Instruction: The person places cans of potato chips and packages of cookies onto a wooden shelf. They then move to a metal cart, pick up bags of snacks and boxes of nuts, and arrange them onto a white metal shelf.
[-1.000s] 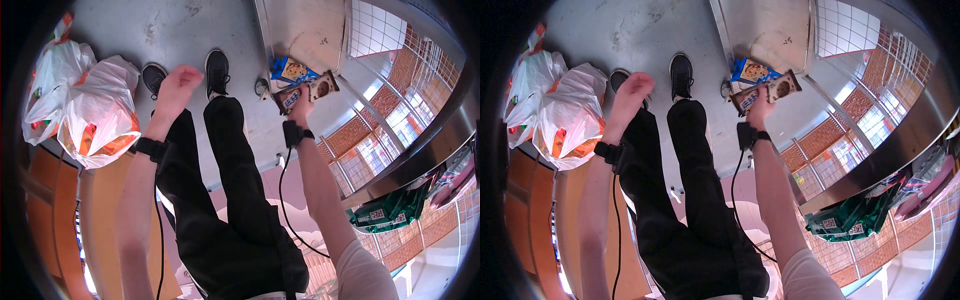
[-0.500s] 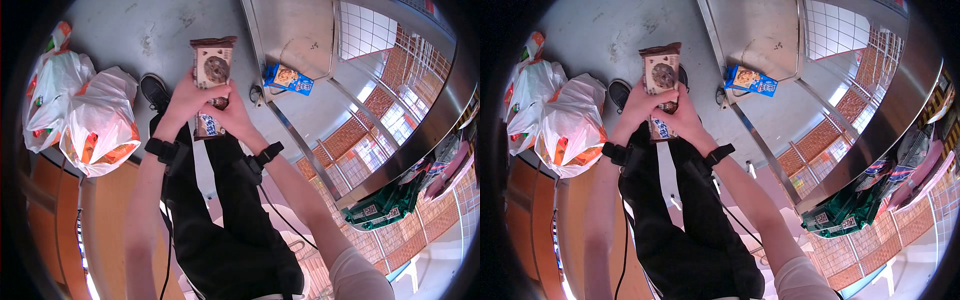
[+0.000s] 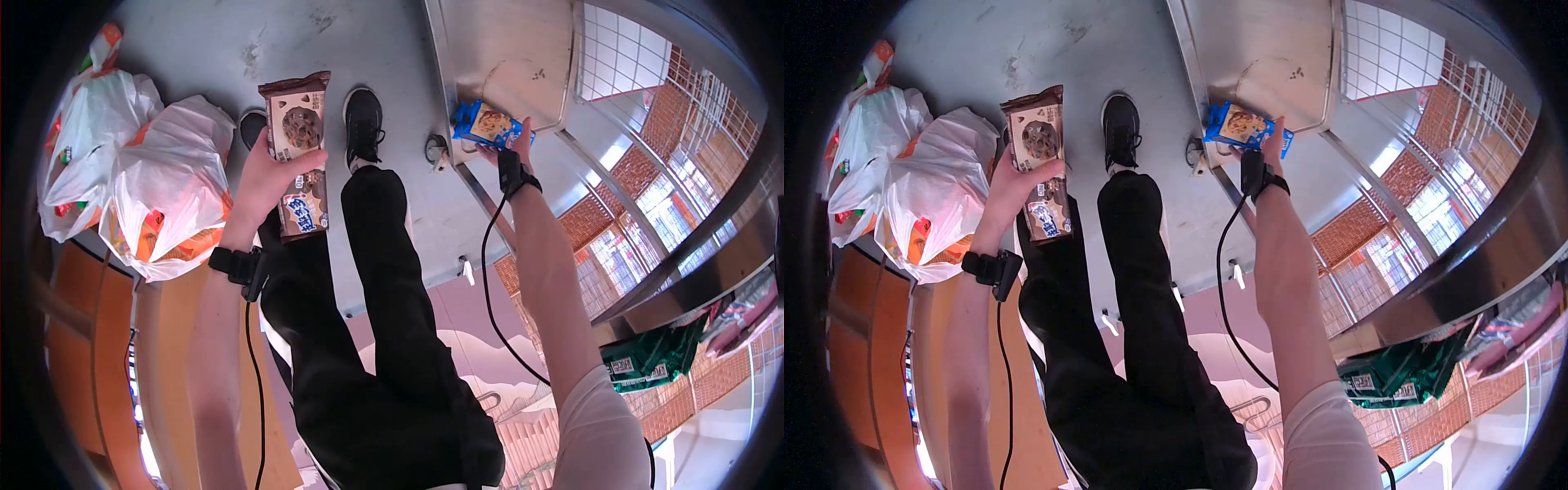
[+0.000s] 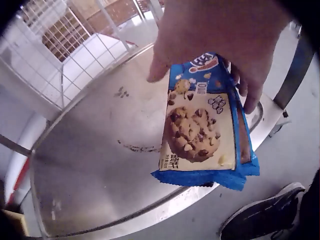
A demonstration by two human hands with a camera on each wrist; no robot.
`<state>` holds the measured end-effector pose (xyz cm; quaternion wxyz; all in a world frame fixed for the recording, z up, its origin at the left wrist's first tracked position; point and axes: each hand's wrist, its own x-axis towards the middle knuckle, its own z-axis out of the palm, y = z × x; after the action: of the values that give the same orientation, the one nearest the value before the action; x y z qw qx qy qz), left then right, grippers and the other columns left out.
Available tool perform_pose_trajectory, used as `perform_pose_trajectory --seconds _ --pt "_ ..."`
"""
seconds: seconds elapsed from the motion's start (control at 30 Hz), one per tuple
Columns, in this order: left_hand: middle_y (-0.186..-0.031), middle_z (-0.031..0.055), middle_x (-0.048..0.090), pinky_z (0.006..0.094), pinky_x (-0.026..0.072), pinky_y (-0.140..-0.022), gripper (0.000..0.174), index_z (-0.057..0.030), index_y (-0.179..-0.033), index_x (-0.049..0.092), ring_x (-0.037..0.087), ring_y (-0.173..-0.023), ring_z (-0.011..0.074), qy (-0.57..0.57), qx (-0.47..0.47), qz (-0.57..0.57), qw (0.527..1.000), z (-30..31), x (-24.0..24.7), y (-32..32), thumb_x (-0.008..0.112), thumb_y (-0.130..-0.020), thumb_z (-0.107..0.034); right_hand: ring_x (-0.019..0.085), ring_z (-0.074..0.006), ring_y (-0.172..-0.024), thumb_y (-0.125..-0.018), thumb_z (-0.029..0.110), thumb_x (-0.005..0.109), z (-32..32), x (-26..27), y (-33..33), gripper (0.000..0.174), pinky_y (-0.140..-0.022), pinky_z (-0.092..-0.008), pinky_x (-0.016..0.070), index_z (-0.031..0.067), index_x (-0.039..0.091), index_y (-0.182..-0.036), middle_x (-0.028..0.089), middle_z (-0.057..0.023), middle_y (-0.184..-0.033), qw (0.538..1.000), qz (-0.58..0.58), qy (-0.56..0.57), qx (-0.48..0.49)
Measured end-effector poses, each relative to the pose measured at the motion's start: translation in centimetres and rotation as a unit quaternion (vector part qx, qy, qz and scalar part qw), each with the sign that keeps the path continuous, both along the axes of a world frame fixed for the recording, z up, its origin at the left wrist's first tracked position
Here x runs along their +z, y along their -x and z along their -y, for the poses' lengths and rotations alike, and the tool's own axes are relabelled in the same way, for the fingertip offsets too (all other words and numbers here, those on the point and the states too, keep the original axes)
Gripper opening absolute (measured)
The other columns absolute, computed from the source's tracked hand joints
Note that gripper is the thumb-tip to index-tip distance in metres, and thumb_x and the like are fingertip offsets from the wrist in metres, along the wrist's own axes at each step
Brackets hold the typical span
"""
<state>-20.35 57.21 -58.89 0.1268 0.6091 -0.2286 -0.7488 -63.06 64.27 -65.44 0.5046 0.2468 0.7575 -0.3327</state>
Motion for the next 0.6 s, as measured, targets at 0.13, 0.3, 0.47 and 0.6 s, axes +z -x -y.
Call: perform_pose_trajectory --seconds 0.13,0.3,0.47,0.6 --pt "-0.098 0.0063 0.063 0.0260 0.0506 -0.077 0.056 0.0023 -0.115 0.046 0.062 -0.085 0.0114 -0.017 0.010 -0.025 0.999 -1.3 -1.0 -0.4 0.079 -0.072 -0.014 0.049 -0.0330 -0.116 -0.082 0.067 0.048 -2.4 -3.2 2.0 0.067 -0.100 -0.0540 0.0330 0.0206 0.047 -0.129 0.051 -0.0083 -0.130 0.999 0.033 -0.001 0.023" --pt "-0.100 0.0076 0.063 0.0264 0.0510 -0.076 0.060 0.0026 -0.117 0.046 0.062 -0.086 0.0117 -0.029 0.019 -0.024 0.999 -1.6 -1.0 0.3 0.080 -0.072 -0.017 0.060 -0.0314 -0.095 -0.084 0.058 0.053 -1.8 -5.3 1.0 0.052 -0.086 -0.0465 0.0449 0.0197 0.056 -0.118 0.062 -0.0057 -0.113 0.998 -0.038 0.048 0.032" --pt "-0.101 0.0085 0.064 0.0279 0.0510 -0.077 0.063 0.0032 -0.117 0.046 0.062 -0.088 0.0132 -0.016 0.020 -0.024 0.999 -1.5 -0.9 0.4 0.081 -0.070 -0.020 0.061 -0.0279 -0.099 -0.084 0.048 0.057 -0.1 -6.0 2.0 0.045 -0.085 -0.0487 0.0482 0.0190 0.057 -0.119 0.063 -0.0046 -0.114 0.997 0.020 0.053 0.050" --pt "-0.101 0.0092 0.064 0.0272 0.0504 -0.078 0.064 0.0038 -0.116 0.046 0.062 -0.089 0.0132 0.020 0.015 0.001 1.000 -0.6 1.0 0.3 0.081 -0.070 -0.024 0.064 -0.0282 -0.093 -0.084 0.045 0.056 1.0 -4.8 0.0 0.045 -0.077 -0.0506 0.0518 0.0159 0.056 -0.119 0.064 -0.0063 -0.112 0.993 0.039 0.092 0.059"
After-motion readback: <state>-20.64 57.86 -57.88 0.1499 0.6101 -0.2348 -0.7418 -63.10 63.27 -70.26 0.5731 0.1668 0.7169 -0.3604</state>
